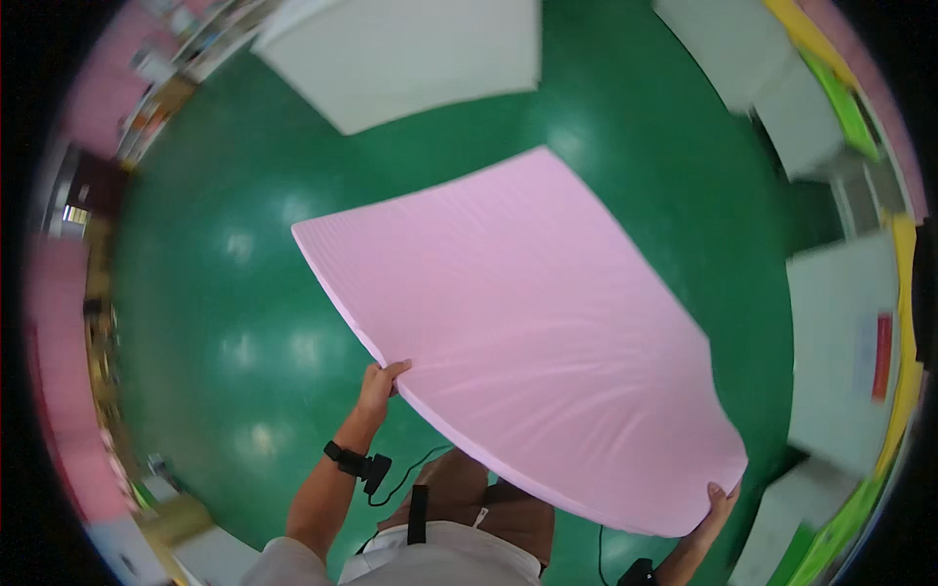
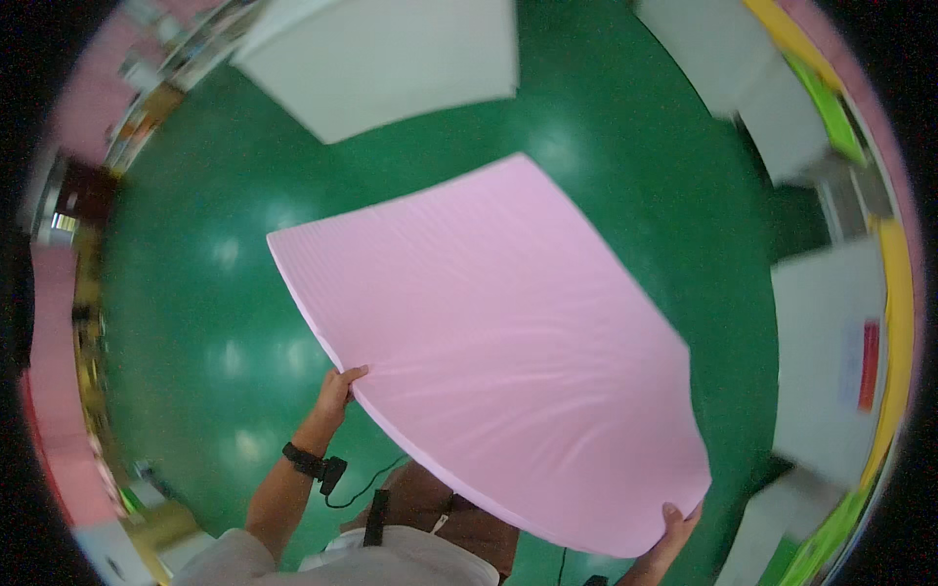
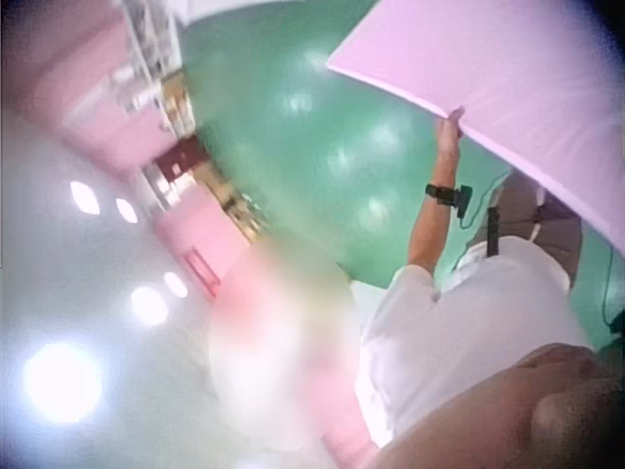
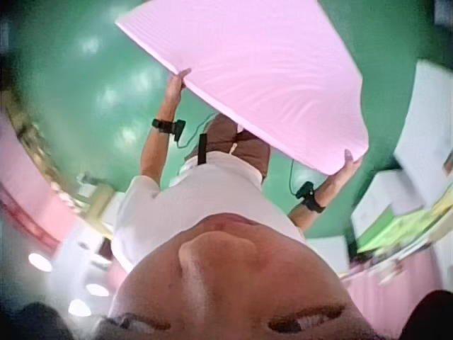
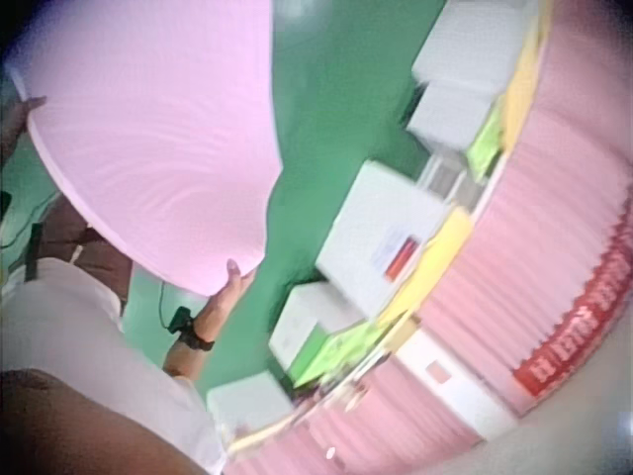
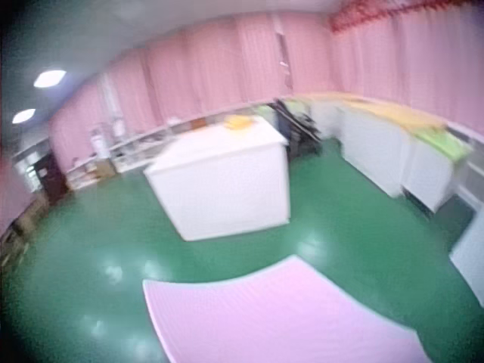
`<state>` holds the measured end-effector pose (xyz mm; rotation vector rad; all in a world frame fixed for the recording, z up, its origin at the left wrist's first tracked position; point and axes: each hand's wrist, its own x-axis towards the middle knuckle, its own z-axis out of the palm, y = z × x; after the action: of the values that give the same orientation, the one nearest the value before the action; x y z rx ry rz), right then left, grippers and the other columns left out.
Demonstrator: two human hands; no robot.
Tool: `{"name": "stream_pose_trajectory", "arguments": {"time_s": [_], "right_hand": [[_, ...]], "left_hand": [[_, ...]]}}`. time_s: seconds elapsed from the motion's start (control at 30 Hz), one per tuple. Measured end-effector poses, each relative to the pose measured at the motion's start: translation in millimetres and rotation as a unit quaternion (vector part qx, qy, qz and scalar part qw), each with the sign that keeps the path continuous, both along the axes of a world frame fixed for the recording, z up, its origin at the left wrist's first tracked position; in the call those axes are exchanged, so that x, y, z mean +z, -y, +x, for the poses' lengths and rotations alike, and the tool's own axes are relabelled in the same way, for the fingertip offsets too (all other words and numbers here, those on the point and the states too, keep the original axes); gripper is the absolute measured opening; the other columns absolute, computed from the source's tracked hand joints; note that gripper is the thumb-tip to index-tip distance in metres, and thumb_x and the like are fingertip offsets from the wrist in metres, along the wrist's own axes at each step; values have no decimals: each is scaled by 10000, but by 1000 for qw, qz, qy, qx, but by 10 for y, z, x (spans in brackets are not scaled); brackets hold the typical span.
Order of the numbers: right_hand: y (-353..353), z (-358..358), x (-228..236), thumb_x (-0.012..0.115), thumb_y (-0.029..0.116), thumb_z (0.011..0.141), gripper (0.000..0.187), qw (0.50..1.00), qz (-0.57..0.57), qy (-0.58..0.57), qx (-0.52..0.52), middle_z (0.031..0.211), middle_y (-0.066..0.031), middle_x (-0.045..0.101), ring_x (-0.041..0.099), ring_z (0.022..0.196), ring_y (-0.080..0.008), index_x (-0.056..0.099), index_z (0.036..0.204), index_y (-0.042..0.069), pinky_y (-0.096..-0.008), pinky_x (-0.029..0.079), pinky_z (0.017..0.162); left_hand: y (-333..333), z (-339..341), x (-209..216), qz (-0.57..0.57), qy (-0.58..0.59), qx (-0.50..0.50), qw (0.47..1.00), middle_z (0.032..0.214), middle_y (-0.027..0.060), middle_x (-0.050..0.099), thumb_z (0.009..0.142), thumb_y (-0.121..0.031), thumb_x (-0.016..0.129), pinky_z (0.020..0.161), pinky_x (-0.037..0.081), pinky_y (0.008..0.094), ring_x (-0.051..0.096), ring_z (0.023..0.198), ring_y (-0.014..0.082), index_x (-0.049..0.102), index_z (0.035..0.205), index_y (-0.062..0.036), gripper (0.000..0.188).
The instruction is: Spreading and organizing yellow fabric sheets and a pink floor mat on tables in a large nursery room.
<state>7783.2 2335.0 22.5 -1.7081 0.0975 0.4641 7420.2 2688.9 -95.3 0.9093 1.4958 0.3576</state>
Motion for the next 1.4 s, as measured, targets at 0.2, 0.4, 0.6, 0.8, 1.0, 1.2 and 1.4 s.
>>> {"name": "stream_pose_trajectory", "arguments": {"time_s": [0.2,0.4,0.6,0.8,1.0,1.2,1.4], "right_hand": [[-1588,-289,301,588,120,643,697,983,71,-52,160,1109,-188,506,526,969,-290,364,1280,-53,-375,440,834],[-2984,-1138,98,568,69,665,642,945,93,-99,296,1123,-186,507,529,973,-275,382,1269,-46,-376,429,867],[-4398,-2317,408,552,69,681,570,927,112,-92,346,1091,-150,534,537,970,-255,426,1227,-36,-354,435,848],[-5871,-3216,490,588,33,649,592,821,149,-99,542,1096,-138,554,543,982,-236,446,1219,-35,-324,420,877],[-7416,-4342,513,601,51,690,546,729,185,-148,642,1095,-122,563,545,986,-207,451,1205,-51,-314,413,892],[-9269,-5456,447,589,37,702,506,640,159,-204,723,1085,-105,573,547,974,-178,474,1189,-43,-300,417,878],[-10863,-6543,669,592,54,697,489,581,173,-177,775,1064,-92,581,558,938,-169,487,1165,-42,-291,431,849]], "left_hand": [[-452,-1089,601,111,18,198,974,582,-25,493,760,-218,638,439,272,237,406,472,85,599,714,-41,187],[-949,-2383,860,149,-12,354,923,563,-13,491,752,-189,635,426,283,248,410,456,87,588,704,-32,171],[-1327,-3616,986,146,-12,500,854,593,-14,497,738,-158,639,439,297,258,424,478,91,569,695,-45,140],[-1849,-4713,1284,295,111,656,686,855,100,570,748,-106,592,743,463,337,565,780,216,556,915,55,235],[-2532,-5930,1601,365,177,688,602,1014,169,552,827,-240,541,846,453,393,559,940,285,456,1121,53,423],[-3404,-6602,2071,429,128,723,527,1046,194,535,852,-300,539,849,457,403,557,946,296,437,1158,46,474],[-4108,-7289,2416,440,53,750,491,883,127,544,864,-305,535,730,479,376,573,828,235,485,1012,3,345]]}}
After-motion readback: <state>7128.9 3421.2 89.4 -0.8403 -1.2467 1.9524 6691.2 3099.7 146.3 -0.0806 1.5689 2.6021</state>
